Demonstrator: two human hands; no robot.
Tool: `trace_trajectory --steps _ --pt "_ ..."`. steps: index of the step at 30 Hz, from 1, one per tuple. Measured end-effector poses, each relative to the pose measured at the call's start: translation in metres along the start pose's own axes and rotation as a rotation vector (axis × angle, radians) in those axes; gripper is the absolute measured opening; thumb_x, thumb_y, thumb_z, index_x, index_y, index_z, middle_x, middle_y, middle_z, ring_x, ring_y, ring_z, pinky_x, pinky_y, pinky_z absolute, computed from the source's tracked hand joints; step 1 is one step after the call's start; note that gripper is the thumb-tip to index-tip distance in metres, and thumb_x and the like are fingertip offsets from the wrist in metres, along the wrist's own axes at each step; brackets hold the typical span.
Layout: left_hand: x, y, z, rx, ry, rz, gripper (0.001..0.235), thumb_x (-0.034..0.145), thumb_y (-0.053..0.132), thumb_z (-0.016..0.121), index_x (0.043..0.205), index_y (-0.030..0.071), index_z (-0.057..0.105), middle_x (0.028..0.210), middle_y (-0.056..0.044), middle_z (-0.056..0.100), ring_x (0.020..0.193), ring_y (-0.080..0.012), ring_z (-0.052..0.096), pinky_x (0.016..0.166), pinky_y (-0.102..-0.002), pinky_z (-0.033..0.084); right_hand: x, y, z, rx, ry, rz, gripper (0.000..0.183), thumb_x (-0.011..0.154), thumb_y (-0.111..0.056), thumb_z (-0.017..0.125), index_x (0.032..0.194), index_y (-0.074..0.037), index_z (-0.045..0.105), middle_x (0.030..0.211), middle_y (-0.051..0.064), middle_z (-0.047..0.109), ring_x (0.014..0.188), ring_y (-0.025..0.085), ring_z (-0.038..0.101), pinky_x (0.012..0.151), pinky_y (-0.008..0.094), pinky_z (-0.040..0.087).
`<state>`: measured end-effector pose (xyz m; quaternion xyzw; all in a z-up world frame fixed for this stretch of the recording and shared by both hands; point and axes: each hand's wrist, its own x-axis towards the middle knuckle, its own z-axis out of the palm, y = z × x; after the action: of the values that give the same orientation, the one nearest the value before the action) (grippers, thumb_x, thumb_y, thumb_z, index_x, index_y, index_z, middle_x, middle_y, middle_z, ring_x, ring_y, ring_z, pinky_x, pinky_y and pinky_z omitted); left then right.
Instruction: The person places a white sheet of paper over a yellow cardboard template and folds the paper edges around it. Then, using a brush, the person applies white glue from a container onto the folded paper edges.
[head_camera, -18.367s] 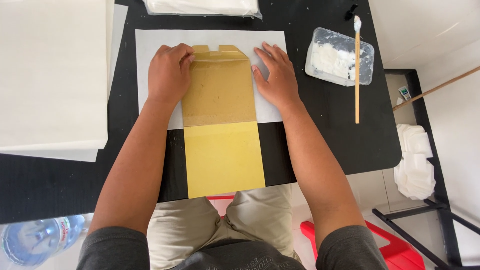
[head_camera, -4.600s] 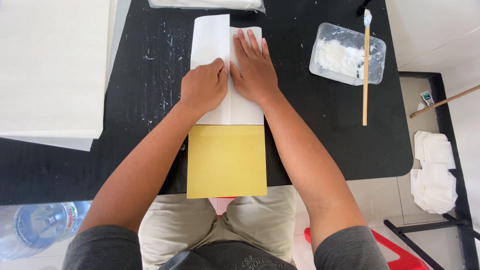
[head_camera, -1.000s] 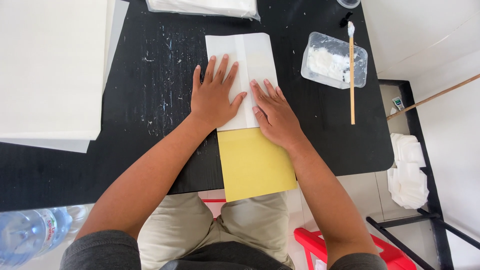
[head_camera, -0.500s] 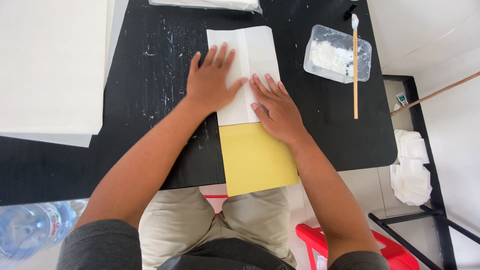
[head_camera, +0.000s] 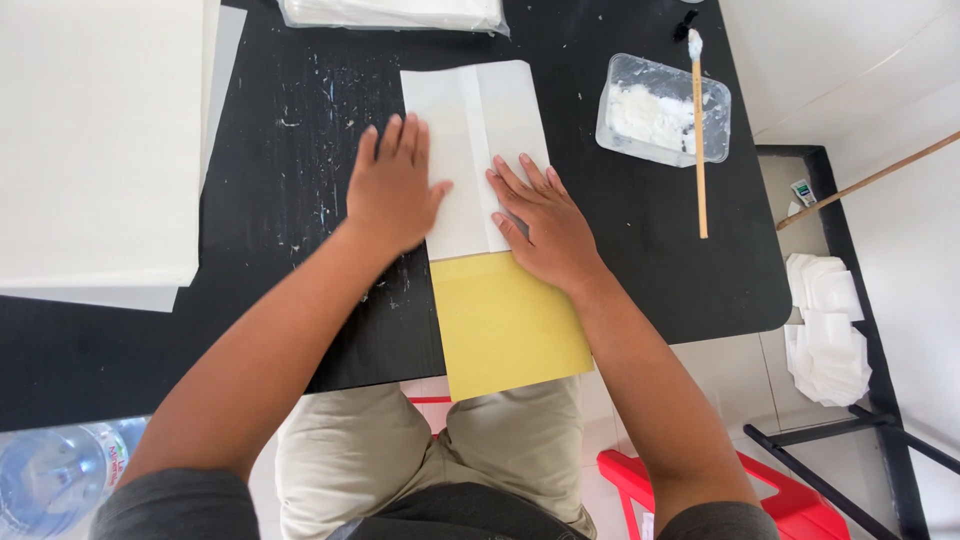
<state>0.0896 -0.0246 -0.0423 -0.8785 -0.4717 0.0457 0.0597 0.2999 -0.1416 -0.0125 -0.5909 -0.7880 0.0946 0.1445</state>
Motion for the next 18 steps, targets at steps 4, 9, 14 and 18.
trace_trajectory --steps 4,9,14,18 --pt "-0.042 0.028 -0.001 0.077 -0.076 0.049 0.084 0.105 0.059 0.021 0.163 0.0 0.011 0.171 -0.015 0.019 0.157 -0.0306 0.017 0.125 -0.047 0.015 0.0 -0.001 0.0 0.031 0.035 -0.002 0.05 0.112 -0.03 0.038 0.16 -0.017 0.039 0.167 -0.001 0.035 0.158 0.028 0.024 0.128 0.048 0.018" --pt "-0.005 0.012 0.002 -0.027 -0.061 0.073 0.075 0.109 0.049 0.017 0.162 -0.005 0.015 0.169 -0.019 0.023 0.155 -0.0327 0.023 0.124 -0.044 0.019 -0.001 0.003 0.003 0.01 0.061 -0.032 0.05 0.112 -0.027 0.041 0.16 -0.016 0.04 0.167 0.001 0.037 0.157 0.03 0.026 0.127 0.051 0.02" --pt "0.061 -0.03 0.001 -0.144 -0.07 0.037 0.072 0.111 0.046 0.015 0.162 -0.004 0.013 0.17 -0.021 0.017 0.157 -0.0326 0.017 0.126 -0.043 0.014 0.0 0.002 0.003 0.005 0.049 -0.018 0.05 0.112 -0.029 0.038 0.16 -0.016 0.039 0.167 0.001 0.037 0.158 0.029 0.025 0.128 0.05 0.019" --pt "0.071 -0.034 0.02 -0.182 0.111 0.036 0.076 0.111 0.052 0.026 0.161 -0.005 0.023 0.167 -0.024 0.024 0.154 -0.036 0.022 0.126 -0.046 0.017 0.0 0.001 0.004 -0.012 0.033 0.002 0.051 0.112 -0.031 0.037 0.16 -0.017 0.038 0.167 0.001 0.036 0.158 0.028 0.023 0.128 0.05 0.017"
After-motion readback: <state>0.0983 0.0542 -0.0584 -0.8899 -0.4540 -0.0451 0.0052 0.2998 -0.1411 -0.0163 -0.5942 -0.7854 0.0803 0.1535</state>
